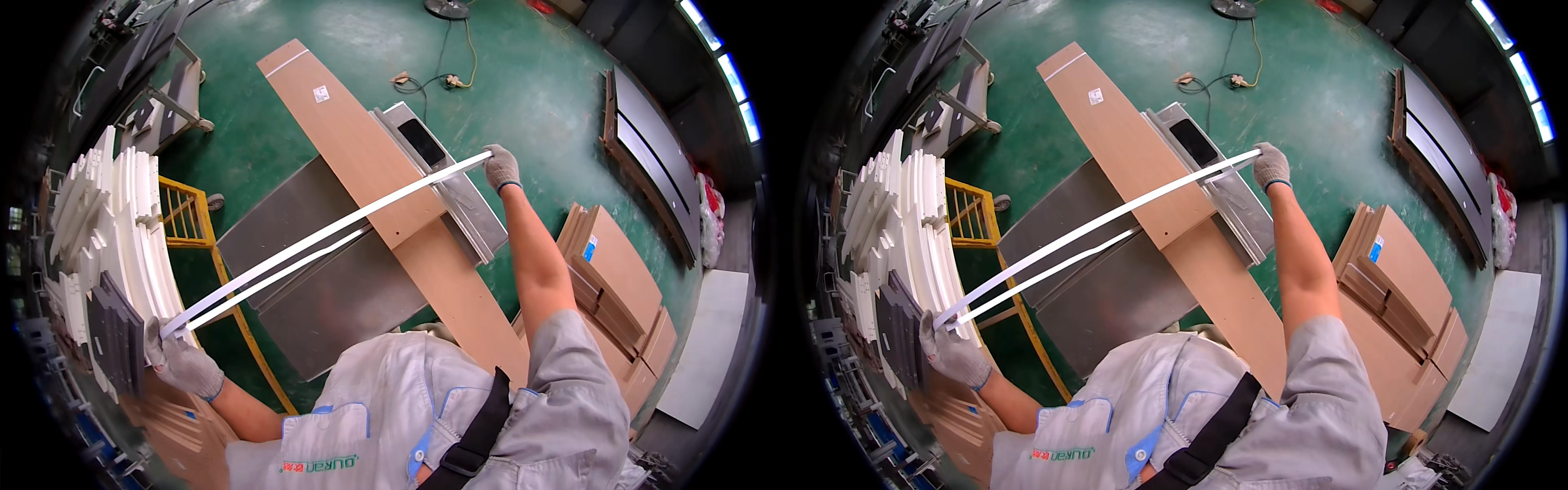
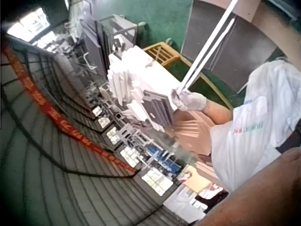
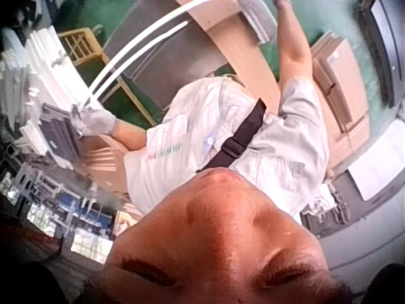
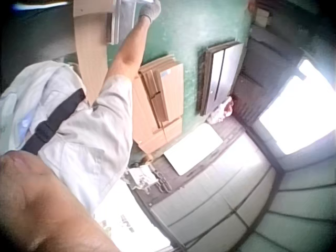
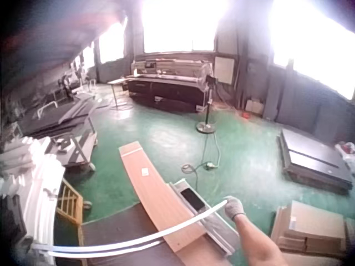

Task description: The person stacks large wooden panels on a workbench and the floor, aligning them carefully. They then use white straps to bundle the stacked panels together, securing them for transport or storage.

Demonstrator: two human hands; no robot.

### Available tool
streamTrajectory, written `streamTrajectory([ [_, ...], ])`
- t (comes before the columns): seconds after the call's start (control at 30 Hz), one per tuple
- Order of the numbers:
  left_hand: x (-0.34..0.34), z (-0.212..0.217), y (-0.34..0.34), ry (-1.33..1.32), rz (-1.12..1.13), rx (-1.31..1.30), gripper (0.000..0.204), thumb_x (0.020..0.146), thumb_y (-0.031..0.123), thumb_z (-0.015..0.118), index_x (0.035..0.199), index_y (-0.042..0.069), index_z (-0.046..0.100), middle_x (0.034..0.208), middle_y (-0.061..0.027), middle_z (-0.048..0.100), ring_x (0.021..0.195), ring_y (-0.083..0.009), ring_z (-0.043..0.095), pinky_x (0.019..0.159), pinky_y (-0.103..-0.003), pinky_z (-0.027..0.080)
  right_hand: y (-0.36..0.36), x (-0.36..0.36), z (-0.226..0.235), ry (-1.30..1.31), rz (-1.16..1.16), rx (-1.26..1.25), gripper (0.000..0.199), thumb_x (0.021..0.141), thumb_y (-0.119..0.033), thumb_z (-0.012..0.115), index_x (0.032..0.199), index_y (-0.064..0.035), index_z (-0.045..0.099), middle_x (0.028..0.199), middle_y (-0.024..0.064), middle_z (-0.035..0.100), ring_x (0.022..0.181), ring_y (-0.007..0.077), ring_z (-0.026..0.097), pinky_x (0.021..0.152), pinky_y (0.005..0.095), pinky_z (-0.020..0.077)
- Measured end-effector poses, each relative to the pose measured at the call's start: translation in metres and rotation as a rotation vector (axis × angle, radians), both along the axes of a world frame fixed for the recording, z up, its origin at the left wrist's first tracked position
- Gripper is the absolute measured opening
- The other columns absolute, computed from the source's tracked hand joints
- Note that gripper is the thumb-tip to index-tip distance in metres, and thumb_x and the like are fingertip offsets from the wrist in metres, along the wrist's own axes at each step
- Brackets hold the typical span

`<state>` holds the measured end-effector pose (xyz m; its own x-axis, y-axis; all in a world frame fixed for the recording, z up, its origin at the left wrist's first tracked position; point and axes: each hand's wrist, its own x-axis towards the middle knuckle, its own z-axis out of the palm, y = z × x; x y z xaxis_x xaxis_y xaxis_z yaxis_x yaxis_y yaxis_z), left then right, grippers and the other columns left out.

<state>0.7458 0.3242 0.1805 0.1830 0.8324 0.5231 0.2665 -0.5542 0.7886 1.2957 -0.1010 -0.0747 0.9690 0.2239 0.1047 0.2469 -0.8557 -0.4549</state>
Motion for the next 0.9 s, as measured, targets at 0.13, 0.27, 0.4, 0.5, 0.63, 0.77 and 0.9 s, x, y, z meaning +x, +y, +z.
streamTrajectory([
  [0.13,0.0,-0.001,0.003,-0.133,-0.009,-0.233,0.028,0.105,0.011,0.057,0.124,-0.009,0.061,0.099,-0.0124,0.067,0.09,-0.0228,0.065,0.091,-0.033,0.053,0.034,-0.013,-0.043,0.177,0.12,0.291,0.026,0.094,-0.011,0.059,0.113,-0.0118,0.075,0.101,0.0192,0.075,0.096,0.0353,0.073,0.086,0.0425,0.0562],
  [0.27,-0.02,-0.008,0.003,-0.172,0.009,-0.235,0.022,0.105,0.008,0.057,0.12,-0.007,0.062,0.094,-0.0109,0.065,0.088,-0.0226,0.065,0.087,-0.034,0.054,0.096,-0.07,-0.028,0.382,0.187,0.216,0.025,0.097,-0.017,0.056,0.111,-0.0111,0.076,0.106,0.0195,0.076,0.1,0.037,0.072,0.089,0.045,0.0544],
  [0.4,-0.013,-0.018,0.015,-0.265,-0.062,-0.252,0.022,0.103,0.008,0.059,0.12,-0.006,0.063,0.094,-0.0109,0.065,0.089,-0.0223,0.065,0.088,-0.034,0.055,0.07,-0.089,-0.011,0.324,0.156,0.107,0.041,0.096,-0.034,0.063,0.127,-0.0073,0.067,0.115,0.0241,0.072,0.109,0.0415,0.068,0.094,0.0478,0.053],
  [0.5,0.002,-0.024,0.019,-0.328,-0.12,-0.288,0.023,0.102,0.008,0.06,0.12,-0.006,0.063,0.095,-0.0107,0.065,0.089,-0.0218,0.065,0.089,-0.034,0.055,0.027,-0.133,0.018,0.237,-0.055,0.159,0.049,0.094,-0.039,0.065,0.13,-0.0045,0.065,0.125,0.0267,0.069,0.118,0.0435,0.064,0.1,0.0477,0.0514],
  [0.63,0.057,-0.023,0.005,-0.292,-0.105,-0.277,0.016,0.099,0.007,0.059,0.103,-0.007,0.066,0.091,-0.0111,0.062,0.086,-0.0212,0.063,0.088,-0.035,0.055,-0.07,-0.231,-0.004,0.218,-0.242,0.223,0.041,0.095,-0.035,0.066,0.122,-0.0041,0.067,0.112,0.0208,0.073,0.103,0.039,0.071,0.089,0.0468,0.055],
  [0.77,0.074,-0.053,0.004,-0.256,-0.208,-0.413,0.025,0.098,0.012,0.063,0.109,-0.01,0.067,0.101,-0.0146,0.064,0.091,-0.0222,0.064,0.092,-0.033,0.054,-0.143,-0.326,-0.019,0.222,-0.279,-0.064,0.048,0.088,-0.038,0.076,0.122,-0.0042,0.069,0.12,0.0208,0.071,0.111,0.0379,0.069,0.096,0.0464,0.0554],
  [0.9,0.111,-0.094,0.001,-0.258,-0.446,-0.557,0.022,0.101,0.007,0.06,0.116,-0.009,0.064,0.103,-0.0139,0.066,0.094,-0.0232,0.066,0.094,-0.034,0.056,-0.185,-0.399,0.027,0.477,-0.356,-0.261,0.083,0.083,-0.052,0.076,0.144,-0.0008,0.054,0.151,0.0217,0.052,0.143,0.036,0.046,0.121,0.048,0.0328],
])
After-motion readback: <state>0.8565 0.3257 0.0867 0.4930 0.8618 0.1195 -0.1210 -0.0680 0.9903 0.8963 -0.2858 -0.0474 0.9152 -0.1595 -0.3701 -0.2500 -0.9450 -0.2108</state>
